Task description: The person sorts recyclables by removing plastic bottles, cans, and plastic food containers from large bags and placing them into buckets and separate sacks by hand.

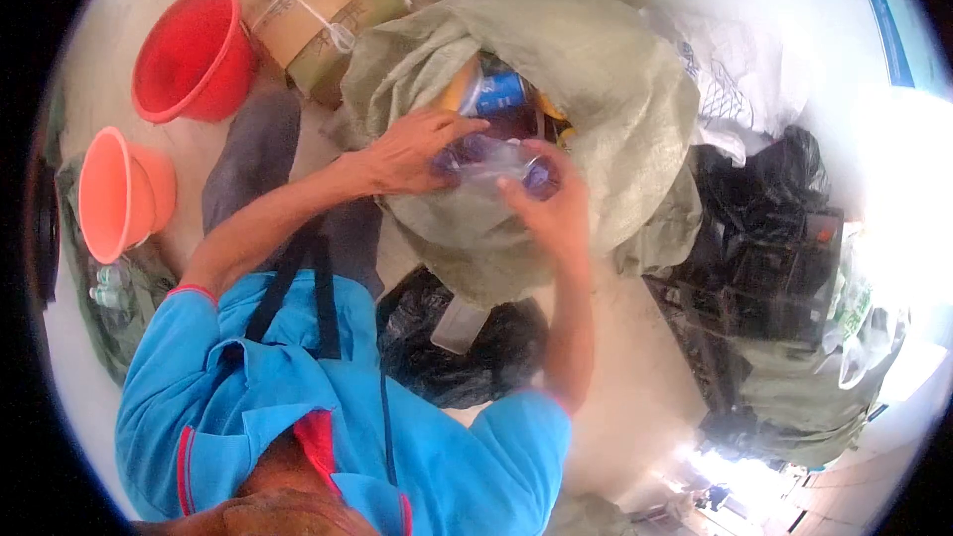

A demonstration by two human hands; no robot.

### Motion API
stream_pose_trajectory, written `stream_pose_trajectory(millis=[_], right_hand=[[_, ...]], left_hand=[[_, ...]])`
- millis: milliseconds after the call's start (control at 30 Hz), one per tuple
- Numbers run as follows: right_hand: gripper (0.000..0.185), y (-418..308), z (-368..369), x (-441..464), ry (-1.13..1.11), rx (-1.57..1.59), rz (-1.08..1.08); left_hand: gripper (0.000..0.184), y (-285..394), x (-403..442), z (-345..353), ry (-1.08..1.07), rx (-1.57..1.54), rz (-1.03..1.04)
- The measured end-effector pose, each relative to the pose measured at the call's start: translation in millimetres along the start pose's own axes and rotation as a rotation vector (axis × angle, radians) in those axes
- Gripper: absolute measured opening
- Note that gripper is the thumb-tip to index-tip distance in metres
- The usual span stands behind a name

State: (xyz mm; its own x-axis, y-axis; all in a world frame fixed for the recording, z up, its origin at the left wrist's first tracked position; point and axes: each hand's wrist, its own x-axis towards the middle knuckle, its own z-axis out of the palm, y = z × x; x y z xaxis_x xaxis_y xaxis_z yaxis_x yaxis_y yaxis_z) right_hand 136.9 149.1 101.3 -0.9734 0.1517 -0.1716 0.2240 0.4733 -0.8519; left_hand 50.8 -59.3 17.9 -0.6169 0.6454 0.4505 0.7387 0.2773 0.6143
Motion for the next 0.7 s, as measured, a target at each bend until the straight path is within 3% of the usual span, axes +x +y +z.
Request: stream_pose_trajectory(millis=[33, 133, 200, 267, 333, 367, 433, 467, 500, 567, 600, 633, 667, 700], right_hand=[[0.058, -4, 2, 8, -0.014, -0.010, -0.007], [0.056, -20, 7, 35, 0.019, -0.044, -0.178], [0.055, -37, 15, 41, -0.008, 0.439, -0.137], [0.051, -50, 31, 46, 0.023, 0.552, -0.182], [0.050, -35, 46, 53, 0.144, 0.292, -0.056], [0.049, 4, 49, 70, 0.135, 0.150, -0.048], [0.051, 60, 51, 84, 0.106, -0.559, -0.051], [0.054, 76, 57, 86, 0.106, -0.701, 0.093], [0.057, 86, 62, 79, 0.102, -0.848, 0.241], [0.059, 119, 65, 58, 0.187, -1.071, 0.139], [0.053, 134, 58, 63, 0.047, -1.093, 0.153], [0.030, 145, 63, 56, 0.039, -1.340, 0.062], [0.044, 156, 51, 60, 0.058, -1.130, -0.048], [0.037, 179, 43, 78, 0.033, -1.048, -0.024]], left_hand=[[0.071, -4, -2, -1, -0.085, -0.174, -0.119], [0.064, -15, -4, -11, 0.021, -0.183, -0.171], [0.063, -17, 1, -22, 0.127, -0.303, -0.278], [0.064, -34, 11, -42, 0.230, -0.400, -0.351], [0.065, -60, 10, -57, 0.347, -0.790, -0.475], [0.059, -66, 5, -71, 0.422, -0.947, -0.432], [0.056, -71, -16, -109, 0.470, -0.975, -0.452], [0.054, -74, -26, -136, 0.518, -1.023, -0.457], [0.052, -66, -46, -169, 0.553, -1.008, -0.572], [0.052, -73, -96, -221, 0.638, -0.959, -0.532], [0.052, -78, -129, -250, 0.715, -0.902, -0.484], [0.053, -83, -165, -274, 0.771, -0.780, -0.526], [0.053, -87, -203, -294, 0.867, -0.704, -0.564], [0.052, -89, -250, -315, 0.944, -0.556, -0.659]])
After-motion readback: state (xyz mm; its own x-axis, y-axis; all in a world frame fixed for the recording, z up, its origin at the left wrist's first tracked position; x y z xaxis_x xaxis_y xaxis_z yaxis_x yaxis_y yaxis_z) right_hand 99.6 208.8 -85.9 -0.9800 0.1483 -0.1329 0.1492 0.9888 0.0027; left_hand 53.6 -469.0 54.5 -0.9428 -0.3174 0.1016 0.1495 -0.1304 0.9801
